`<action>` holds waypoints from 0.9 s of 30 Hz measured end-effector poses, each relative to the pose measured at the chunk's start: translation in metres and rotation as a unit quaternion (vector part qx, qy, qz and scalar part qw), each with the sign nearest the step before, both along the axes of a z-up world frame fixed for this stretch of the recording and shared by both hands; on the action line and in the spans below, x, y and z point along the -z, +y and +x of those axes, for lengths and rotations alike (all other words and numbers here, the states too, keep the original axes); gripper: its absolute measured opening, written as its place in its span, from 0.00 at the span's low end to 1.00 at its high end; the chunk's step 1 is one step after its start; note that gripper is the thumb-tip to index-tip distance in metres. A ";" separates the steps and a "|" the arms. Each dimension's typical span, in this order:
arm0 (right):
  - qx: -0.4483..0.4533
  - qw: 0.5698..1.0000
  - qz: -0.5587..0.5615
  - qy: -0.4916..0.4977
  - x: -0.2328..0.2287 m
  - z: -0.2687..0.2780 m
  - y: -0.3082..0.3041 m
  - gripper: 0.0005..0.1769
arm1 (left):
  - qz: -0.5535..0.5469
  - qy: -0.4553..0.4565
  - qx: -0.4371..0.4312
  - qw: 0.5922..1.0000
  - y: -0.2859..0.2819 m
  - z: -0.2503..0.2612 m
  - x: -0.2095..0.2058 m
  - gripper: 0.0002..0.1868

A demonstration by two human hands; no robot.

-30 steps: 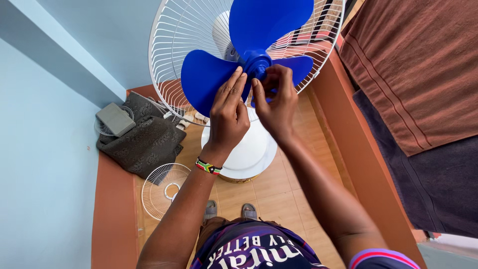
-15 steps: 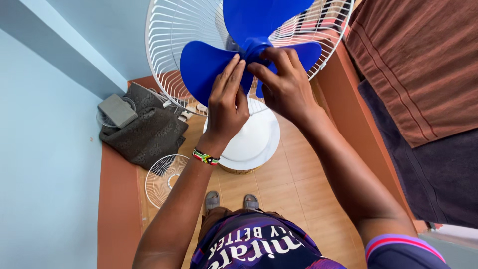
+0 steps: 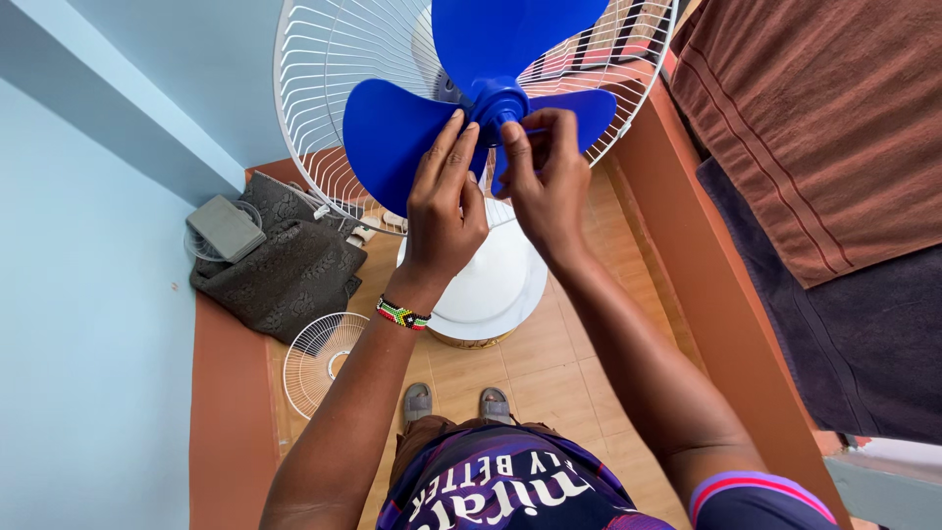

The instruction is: The person disassembles a standing electric fan by removing the front grille, the blue fan blades, and the rear grille. They then coil the power cord around the fan's stand. The video ends before reassembly.

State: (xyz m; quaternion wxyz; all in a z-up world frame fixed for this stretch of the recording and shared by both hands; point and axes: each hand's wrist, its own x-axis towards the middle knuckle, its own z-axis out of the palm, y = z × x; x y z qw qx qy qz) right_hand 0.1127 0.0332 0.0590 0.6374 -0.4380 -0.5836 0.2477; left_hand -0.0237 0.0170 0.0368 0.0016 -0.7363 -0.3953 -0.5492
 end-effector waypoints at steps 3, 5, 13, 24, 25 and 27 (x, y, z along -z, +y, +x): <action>0.092 0.945 0.182 -0.255 -0.017 0.020 -0.008 0.18 | -0.008 -0.003 0.007 1.000 -0.001 -0.003 -0.004 0.28; 0.065 0.869 0.307 -0.383 -0.029 0.031 -0.009 0.19 | -0.007 -0.006 0.010 1.000 0.000 -0.005 -0.007 0.28; 0.029 0.943 0.217 -0.251 -0.010 0.021 0.007 0.12 | -0.032 -0.026 0.020 0.999 -0.001 0.003 -0.004 0.28; 0.001 0.999 0.026 0.048 0.004 0.009 -0.010 0.08 | -0.016 -0.024 0.018 0.999 -0.004 0.000 -0.001 0.28; 0.055 0.985 0.126 -0.102 -0.002 0.016 -0.015 0.11 | -0.022 -0.030 0.021 0.999 -0.005 0.000 -0.003 0.28; 0.100 0.913 0.256 -0.302 -0.013 0.021 -0.016 0.16 | -0.031 -0.031 0.029 0.999 -0.003 -0.001 -0.005 0.29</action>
